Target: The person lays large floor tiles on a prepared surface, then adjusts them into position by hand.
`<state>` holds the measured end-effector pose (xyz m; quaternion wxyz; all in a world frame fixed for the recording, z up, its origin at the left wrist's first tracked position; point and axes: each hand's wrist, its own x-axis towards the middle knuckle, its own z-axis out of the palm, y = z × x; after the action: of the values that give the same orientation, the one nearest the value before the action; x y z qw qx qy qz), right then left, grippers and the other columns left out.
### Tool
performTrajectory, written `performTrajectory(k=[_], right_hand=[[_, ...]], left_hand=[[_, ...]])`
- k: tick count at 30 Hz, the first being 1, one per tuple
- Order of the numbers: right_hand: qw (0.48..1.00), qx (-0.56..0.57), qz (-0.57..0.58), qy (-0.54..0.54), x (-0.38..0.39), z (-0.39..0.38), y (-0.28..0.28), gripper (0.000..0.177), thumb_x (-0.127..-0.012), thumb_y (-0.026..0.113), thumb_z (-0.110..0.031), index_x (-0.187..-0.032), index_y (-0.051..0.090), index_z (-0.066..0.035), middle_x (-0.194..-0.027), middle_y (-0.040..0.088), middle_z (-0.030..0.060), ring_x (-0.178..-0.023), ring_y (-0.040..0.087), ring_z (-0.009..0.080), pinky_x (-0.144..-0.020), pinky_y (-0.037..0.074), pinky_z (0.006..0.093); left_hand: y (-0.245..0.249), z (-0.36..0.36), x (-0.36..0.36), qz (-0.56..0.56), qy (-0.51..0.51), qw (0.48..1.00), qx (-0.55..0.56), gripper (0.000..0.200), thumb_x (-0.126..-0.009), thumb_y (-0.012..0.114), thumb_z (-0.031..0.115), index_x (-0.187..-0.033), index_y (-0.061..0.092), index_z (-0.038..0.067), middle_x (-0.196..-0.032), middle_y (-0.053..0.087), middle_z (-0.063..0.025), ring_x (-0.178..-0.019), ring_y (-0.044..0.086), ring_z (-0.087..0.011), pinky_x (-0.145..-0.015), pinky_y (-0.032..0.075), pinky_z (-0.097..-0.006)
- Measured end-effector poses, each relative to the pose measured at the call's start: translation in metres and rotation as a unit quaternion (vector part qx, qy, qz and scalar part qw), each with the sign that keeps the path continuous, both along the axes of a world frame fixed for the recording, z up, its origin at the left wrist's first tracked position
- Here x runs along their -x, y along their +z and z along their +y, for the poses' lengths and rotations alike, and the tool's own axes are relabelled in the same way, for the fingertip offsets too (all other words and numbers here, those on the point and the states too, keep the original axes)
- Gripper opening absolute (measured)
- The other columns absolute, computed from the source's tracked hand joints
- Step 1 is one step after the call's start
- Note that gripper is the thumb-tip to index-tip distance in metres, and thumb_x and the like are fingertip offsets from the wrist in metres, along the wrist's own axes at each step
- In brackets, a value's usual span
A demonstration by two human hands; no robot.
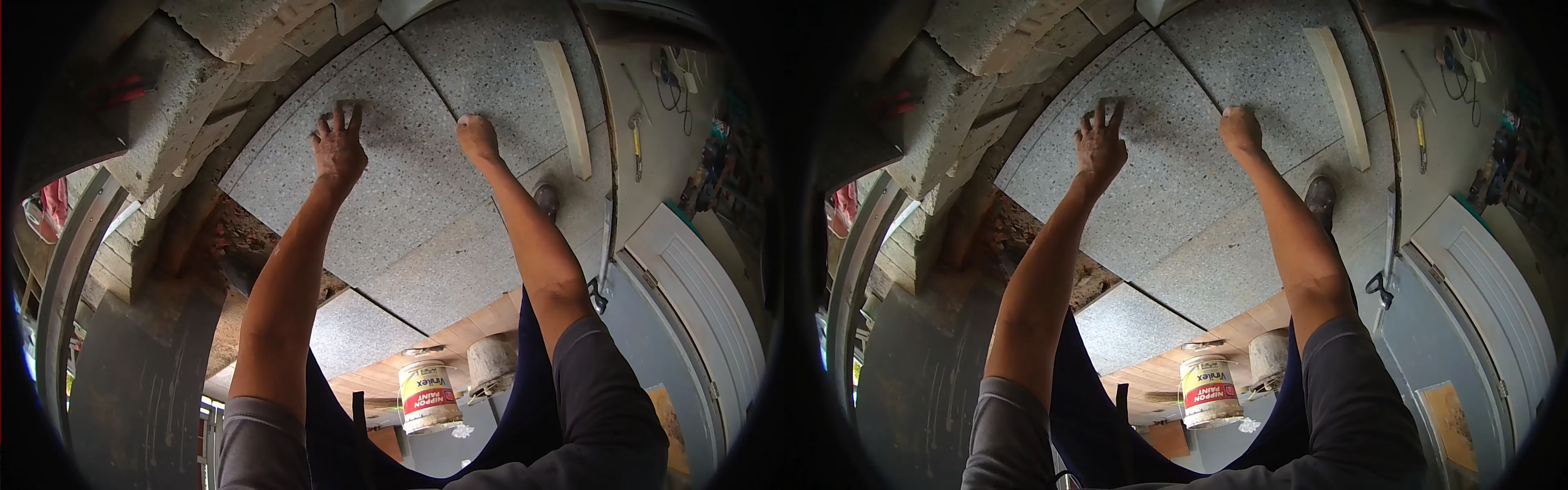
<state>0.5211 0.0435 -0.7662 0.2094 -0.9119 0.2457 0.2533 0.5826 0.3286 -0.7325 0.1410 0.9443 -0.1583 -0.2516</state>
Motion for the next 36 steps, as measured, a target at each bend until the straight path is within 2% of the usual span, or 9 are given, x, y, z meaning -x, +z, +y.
performTrajectory(k=[2,11,14,20,36], right_hand=[[1.000,-0.001,-0.006,-0.002,-0.0017,0.0048,0.0059,0.026,-0.090,0.049,-0.018,-0.092,0.066,0.001,-0.094,0.066,0.0257,-0.089,0.064,0.0439,-0.079,0.051,0.0462],[1.000,-0.006,-0.024,0.002,-0.0019,0.0085,0.0084,0.023,-0.088,0.049,-0.018,-0.090,0.064,0.000,-0.093,0.066,0.0249,-0.089,0.064,0.0436,-0.079,0.051,0.0469],[1.000,-0.004,-0.023,0.006,-0.0028,0.0087,0.0096,0.023,-0.088,0.050,-0.018,-0.090,0.064,0.000,-0.092,0.066,0.0245,-0.088,0.064,0.0434,-0.078,0.051,0.0467],[1.000,-0.003,-0.025,0.005,-0.0012,0.0085,0.0062,0.022,-0.088,0.051,-0.018,-0.090,0.064,0.000,-0.091,0.066,0.0241,-0.087,0.064,0.0433,-0.077,0.051,0.0464],[1.000,-0.010,-0.027,-0.005,-0.0026,0.0116,0.0115,0.025,-0.088,0.049,-0.019,-0.091,0.064,0.001,-0.092,0.066,0.0240,-0.089,0.064,0.0429,-0.079,0.051,0.0459]], left_hand=[[0.0007,0.0001,-0.0011,0.017,0.008,1.000,0.009,0.076,-0.075,0.058,-0.001,-0.145,0.037,0.021,-0.150,0.029,-0.0137,-0.132,0.034,-0.0439,-0.102,0.036,-0.0579],[-0.0005,0.0017,-0.0009,0.009,0.008,1.000,0.015,0.076,-0.075,0.058,-0.001,-0.145,0.038,0.022,-0.150,0.029,-0.0128,-0.132,0.035,-0.0435,-0.102,0.037,-0.0574],[0.0002,0.0020,-0.0001,-0.008,-0.001,1.000,0.011,0.074,-0.076,0.055,-0.001,-0.144,0.038,0.021,-0.149,0.030,-0.0138,-0.128,0.038,-0.0457,-0.100,0.040,-0.0560],[-0.0013,0.0017,0.0004,-0.011,-0.001,1.000,0.008,0.075,-0.076,0.056,0.000,-0.145,0.037,0.022,-0.149,0.030,-0.0135,-0.129,0.038,-0.0453,-0.100,0.040,-0.0557],[0.0038,0.0019,-0.0016,0.011,-0.003,1.000,0.006,0.075,-0.077,0.057,0.002,-0.146,0.035,0.021,-0.152,0.027,-0.0165,-0.132,0.034,-0.0462,-0.104,0.037,-0.0565]])
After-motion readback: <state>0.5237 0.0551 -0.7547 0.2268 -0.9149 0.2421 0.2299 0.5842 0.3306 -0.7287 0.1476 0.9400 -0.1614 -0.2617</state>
